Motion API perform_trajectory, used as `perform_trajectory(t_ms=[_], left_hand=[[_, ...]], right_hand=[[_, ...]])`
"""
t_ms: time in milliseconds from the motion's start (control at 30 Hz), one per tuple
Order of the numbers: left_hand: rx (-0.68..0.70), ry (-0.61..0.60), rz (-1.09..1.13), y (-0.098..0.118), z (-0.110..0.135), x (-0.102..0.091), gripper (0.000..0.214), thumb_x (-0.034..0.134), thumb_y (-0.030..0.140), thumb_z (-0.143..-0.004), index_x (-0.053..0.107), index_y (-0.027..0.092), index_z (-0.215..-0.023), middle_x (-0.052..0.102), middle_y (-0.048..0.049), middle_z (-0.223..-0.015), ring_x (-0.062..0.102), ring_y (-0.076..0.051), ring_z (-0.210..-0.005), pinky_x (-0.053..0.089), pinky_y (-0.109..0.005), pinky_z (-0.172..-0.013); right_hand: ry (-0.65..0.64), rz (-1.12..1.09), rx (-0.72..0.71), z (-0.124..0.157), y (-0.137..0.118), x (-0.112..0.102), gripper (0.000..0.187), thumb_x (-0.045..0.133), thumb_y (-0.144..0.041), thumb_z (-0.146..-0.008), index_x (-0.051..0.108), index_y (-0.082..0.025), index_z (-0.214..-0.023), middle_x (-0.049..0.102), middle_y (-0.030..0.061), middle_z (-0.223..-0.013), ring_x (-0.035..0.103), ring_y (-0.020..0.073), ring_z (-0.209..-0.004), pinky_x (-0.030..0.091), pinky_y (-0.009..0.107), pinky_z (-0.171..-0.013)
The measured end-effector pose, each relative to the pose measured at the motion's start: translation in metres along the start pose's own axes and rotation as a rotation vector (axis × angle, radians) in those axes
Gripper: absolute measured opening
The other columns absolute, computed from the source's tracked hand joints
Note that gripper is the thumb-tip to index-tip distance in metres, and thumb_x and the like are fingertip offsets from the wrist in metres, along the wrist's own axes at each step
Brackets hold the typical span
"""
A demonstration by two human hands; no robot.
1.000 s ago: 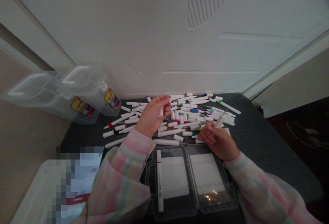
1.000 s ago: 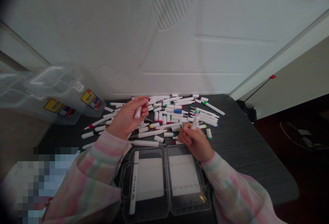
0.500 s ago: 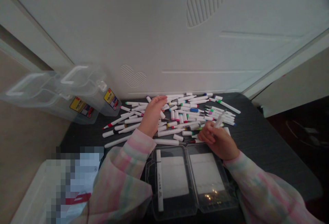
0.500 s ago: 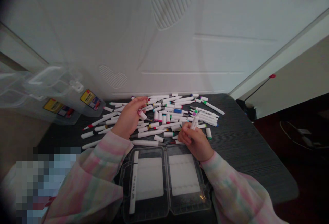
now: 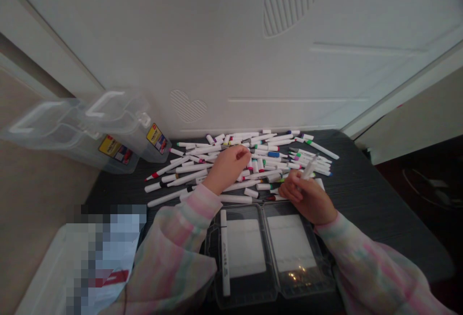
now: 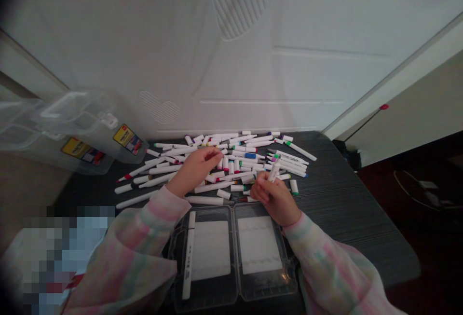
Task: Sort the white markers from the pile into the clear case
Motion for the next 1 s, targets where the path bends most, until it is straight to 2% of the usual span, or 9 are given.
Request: perform_trajectory(t_ms=[167,300,433,700,1000], left_hand=[[0.157,-0.160,-0.245,0.017,0.008,0.025,0.022,0.041,0.027,-0.079,0.057,0.018,-0.067,0.055,0.0011,-0.061,0.047,-0.013,-0.057,0.034,-0.025,-0.054],[0.277,-0.190,-0.433,0.024,0.012,0.037,0.023,0.038,0.023,-0.081,0.059,0.017,-0.073,0.058,-0.0035,-0.073,0.049,-0.016,-0.073,0.037,-0.029,-0.070],[0.359,-0.203,-0.595,0.025,0.017,0.046,0.021,0.040,0.019,-0.080,0.061,0.016,-0.079,0.059,-0.0060,-0.082,0.047,-0.019,-0.084,0.034,-0.034,-0.082],[0.343,-0.144,-0.793,0.023,0.017,0.038,0.018,0.041,0.015,-0.078,0.059,0.015,-0.077,0.059,-0.0072,-0.083,0.047,-0.021,-0.084,0.037,-0.036,-0.077],[0.352,-0.133,-0.853,0.024,0.017,0.040,0.018,0.040,0.017,-0.080,0.058,0.015,-0.082,0.058,-0.0084,-0.086,0.048,-0.021,-0.086,0.037,-0.036,-0.078]], right_hand=[[0.017,0.011,0.004,0.000,0.000,-0.001,0.025,0.057,-0.029,-0.071,0.041,-0.018,-0.057,0.027,-0.0082,-0.039,0.023,0.0060,-0.037,0.019,0.025,-0.046],[0.018,0.011,0.005,0.000,0.001,-0.001,0.025,0.057,-0.029,-0.072,0.041,-0.018,-0.057,0.027,-0.0083,-0.039,0.023,0.0056,-0.037,0.019,0.025,-0.047],[0.007,-0.014,0.000,0.000,0.000,0.000,0.023,0.057,-0.027,-0.072,0.042,-0.017,-0.056,0.028,-0.0080,-0.038,0.024,0.0054,-0.036,0.018,0.025,-0.046],[0.000,0.021,-0.007,0.000,-0.001,0.000,0.027,0.056,-0.029,-0.073,0.038,-0.017,-0.057,0.028,-0.0082,-0.039,0.025,0.0049,-0.037,0.020,0.025,-0.046],[0.002,0.034,0.001,-0.001,0.001,-0.001,0.029,0.056,-0.030,-0.073,0.037,-0.018,-0.055,0.028,-0.0082,-0.039,0.023,0.0054,-0.036,0.020,0.025,-0.046]])
Point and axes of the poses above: each hand's wrist, its own z-axis away from the middle knuckle, its own x-axis out of the palm, y = z × x, the point moved 10 cm from there along -z, towards the middle knuckle
